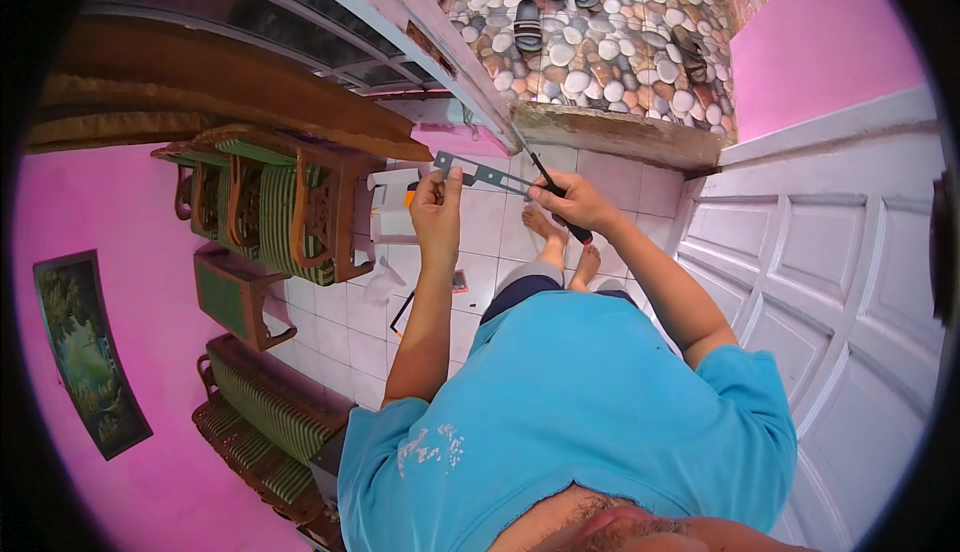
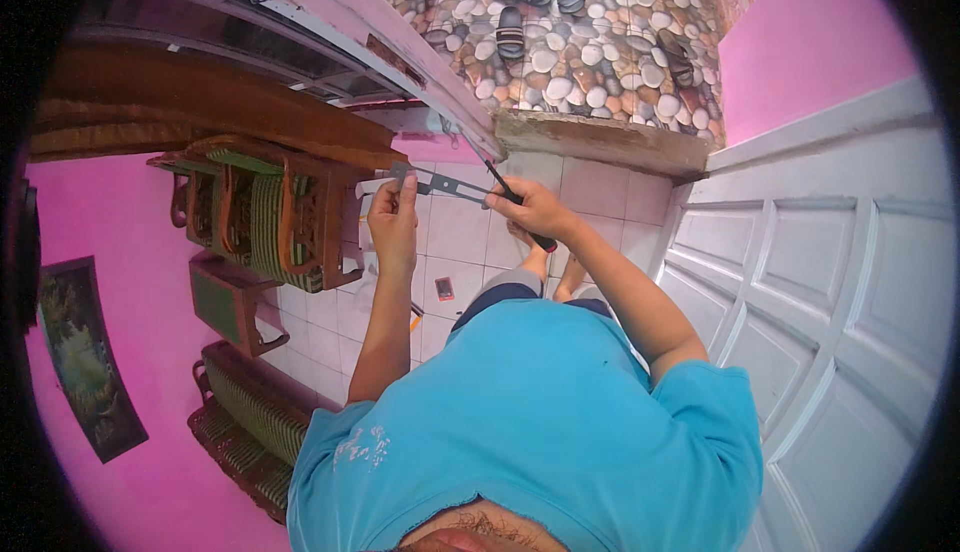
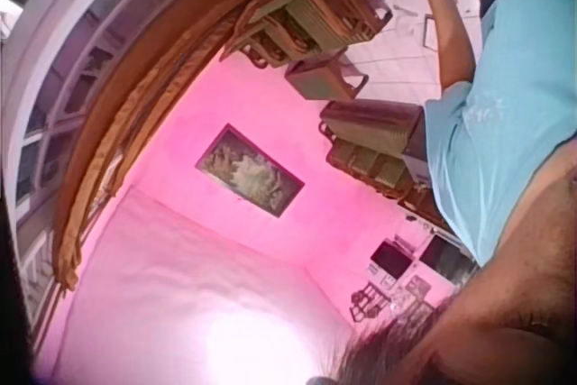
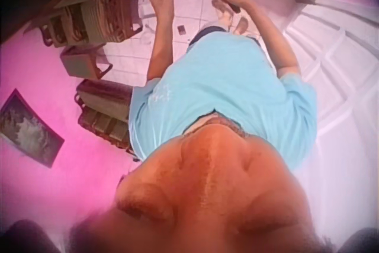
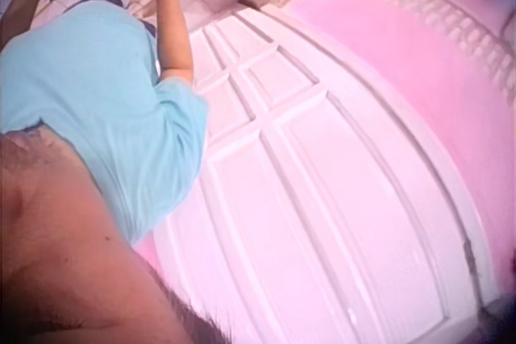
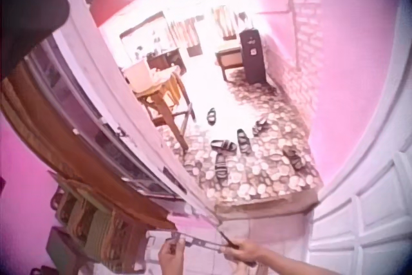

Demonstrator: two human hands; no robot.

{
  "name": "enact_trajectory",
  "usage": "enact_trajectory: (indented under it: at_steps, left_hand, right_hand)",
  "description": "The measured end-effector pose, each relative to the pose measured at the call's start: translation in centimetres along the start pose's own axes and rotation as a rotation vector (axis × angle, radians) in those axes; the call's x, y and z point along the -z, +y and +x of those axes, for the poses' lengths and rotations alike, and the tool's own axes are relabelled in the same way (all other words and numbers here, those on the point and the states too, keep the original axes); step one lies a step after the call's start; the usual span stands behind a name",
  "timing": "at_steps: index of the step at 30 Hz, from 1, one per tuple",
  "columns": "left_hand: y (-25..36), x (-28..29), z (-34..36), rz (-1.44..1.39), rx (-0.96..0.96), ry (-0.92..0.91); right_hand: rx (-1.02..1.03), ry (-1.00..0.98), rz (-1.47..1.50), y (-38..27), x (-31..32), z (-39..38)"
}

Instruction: The person trims a metal strike plate using pliers, aligns and screws it into the door frame using a screwdriver, and attaches the lock handle mechanism onto the door.

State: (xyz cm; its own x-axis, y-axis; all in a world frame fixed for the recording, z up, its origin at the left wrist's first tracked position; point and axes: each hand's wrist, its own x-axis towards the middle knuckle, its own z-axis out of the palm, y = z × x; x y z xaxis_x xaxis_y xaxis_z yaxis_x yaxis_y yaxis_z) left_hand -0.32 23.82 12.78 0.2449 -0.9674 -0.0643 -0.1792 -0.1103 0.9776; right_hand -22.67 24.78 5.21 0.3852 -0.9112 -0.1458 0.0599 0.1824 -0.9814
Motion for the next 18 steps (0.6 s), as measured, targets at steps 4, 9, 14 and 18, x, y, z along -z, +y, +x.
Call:
enact_trajectory:
  at_steps: [4,9,14,18]
  left_hand:
    - [0.0,-0.7,4.5,0.005,-0.127,0.028]
    - [-0.2,-1.5,10.7,0.014,-0.091,0.142]
    - [0.9,-3.3,14.7,0.119,-0.179,0.231]
    - [1.3,-4.4,16.7,0.212,-0.208,0.265]
  right_hand:
    - [-0.198,0.129,0.18,-0.6,0.9,4.8]
    - [-0.29,0.278,0.33,0.9,1.8,12.5]
    - [-0.329,0.355,0.456,2.4,0.4,19.4]
    - [-0.379,0.346,0.601,2.8,-0.3,23.3]
